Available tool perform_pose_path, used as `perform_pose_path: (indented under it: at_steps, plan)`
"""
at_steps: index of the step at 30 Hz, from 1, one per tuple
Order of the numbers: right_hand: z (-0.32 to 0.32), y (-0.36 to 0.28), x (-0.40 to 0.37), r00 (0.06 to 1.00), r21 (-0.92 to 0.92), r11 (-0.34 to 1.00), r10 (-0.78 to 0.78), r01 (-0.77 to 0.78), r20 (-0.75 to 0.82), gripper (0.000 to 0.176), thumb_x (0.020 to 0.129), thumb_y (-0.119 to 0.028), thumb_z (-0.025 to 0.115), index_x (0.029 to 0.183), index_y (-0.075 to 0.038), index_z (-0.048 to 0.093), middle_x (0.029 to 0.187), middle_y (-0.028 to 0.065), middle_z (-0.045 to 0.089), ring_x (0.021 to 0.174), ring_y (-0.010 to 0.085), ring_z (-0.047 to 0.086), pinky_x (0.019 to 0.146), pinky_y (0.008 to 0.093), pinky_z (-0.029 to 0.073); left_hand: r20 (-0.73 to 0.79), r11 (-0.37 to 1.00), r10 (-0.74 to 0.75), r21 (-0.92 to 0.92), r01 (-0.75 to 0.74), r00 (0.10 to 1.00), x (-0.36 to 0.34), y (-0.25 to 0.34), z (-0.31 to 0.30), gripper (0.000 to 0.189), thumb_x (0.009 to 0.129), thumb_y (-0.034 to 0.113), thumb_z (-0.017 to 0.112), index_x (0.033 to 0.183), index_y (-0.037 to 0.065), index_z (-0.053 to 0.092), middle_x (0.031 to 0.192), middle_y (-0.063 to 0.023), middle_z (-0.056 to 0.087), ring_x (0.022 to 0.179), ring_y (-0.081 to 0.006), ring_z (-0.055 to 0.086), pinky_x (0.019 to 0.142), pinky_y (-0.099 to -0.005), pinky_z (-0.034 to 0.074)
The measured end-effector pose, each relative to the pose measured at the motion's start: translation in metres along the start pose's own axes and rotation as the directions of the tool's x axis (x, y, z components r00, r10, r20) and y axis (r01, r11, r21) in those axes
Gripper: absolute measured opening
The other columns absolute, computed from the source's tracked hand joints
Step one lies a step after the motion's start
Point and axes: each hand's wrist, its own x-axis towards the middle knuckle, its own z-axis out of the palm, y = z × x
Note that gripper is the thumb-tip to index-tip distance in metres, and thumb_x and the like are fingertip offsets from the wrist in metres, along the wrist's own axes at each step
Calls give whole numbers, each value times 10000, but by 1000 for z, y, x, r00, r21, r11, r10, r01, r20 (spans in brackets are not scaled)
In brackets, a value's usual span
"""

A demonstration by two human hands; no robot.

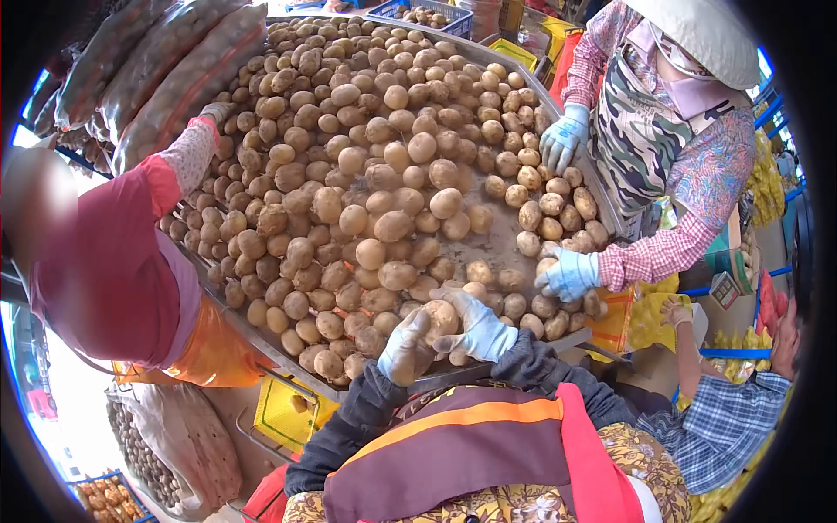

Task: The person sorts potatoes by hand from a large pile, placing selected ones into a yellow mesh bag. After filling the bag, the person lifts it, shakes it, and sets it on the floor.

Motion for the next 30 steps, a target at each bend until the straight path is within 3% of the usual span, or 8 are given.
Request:
perform_pose_path:
  at_steps: [2,13,15,17,19,22,26,30]
  plan:
    - [-1,5,0,985,516,844,77,-146,152,744,856,-471,669,1386,-20,408,1380,132,452,1284,230,426,1041,340,371,-20,984,-37,-174,33,999,2,-8,-7,670,922,621,429,1263,49,503,1205,-129,587,1073,-276,594,982,-390,452]
    - [8,-8,21,992,-103,987,-123,121,-17,651,807,-435,711,1289,-45,512,1344,189,472,1269,355,435,1075,417,345,-154,995,-6,-101,-10,988,14,-6,0,649,955,632,309,1219,76,515,1065,-89,622,950,-251,623,826,-375,513]
    - [11,3,26,979,-101,979,-186,177,-81,463,860,-363,686,1187,-54,577,1216,141,573,1130,272,553,976,370,443,95,976,-4,-217,25,995,23,-20,-29,618,969,612,291,1211,89,516,1045,-80,619,900,-226,616,764,-336,513]
    - [10,23,33,926,603,721,370,-340,80,285,921,-277,637,1089,-48,610,1025,59,641,929,149,606,820,289,511,79,968,-64,-237,81,995,13,-13,-8,600,974,601,305,1221,87,488,1003,-68,600,789,-172,559,652,-291,463]
    - [11,27,35,881,631,756,405,-172,-245,203,951,-223,592,1025,-36,620,941,36,649,856,115,600,743,260,509,-160,996,36,-70,-48,986,15,-3,14,555,987,548,358,1243,70,477,1020,-66,593,801,-152,552,663,-276,455]
    - [-14,-3,25,896,-214,942,-318,260,-311,298,906,-272,620,1082,-32,614,1080,169,620,1016,331,595,897,395,471,-251,771,398,612,-174,882,24,-3,22,427,1034,328,377,1309,7,439,1154,-73,561,1011,-162,533,868,-276,452]
    - [14,34,20,953,-584,787,-293,197,-73,451,874,-421,596,1186,-95,592,1171,115,580,1162,293,513,1057,473,331,-258,734,365,670,-107,895,21,-28,-32,374,946,30,465,1319,3,469,1250,-135,562,1172,-205,518,982,-293,416]
    - [-13,42,-4,966,-751,629,-254,202,48,389,779,-343,649,1109,-140,616,1071,51,594,1129,234,539,1072,501,290,159,-26,660,981,-190,734,-11,8,-34,381,833,-19,581,1211,15,541,1220,-192,550,1151,-349,529,968,-392,436]
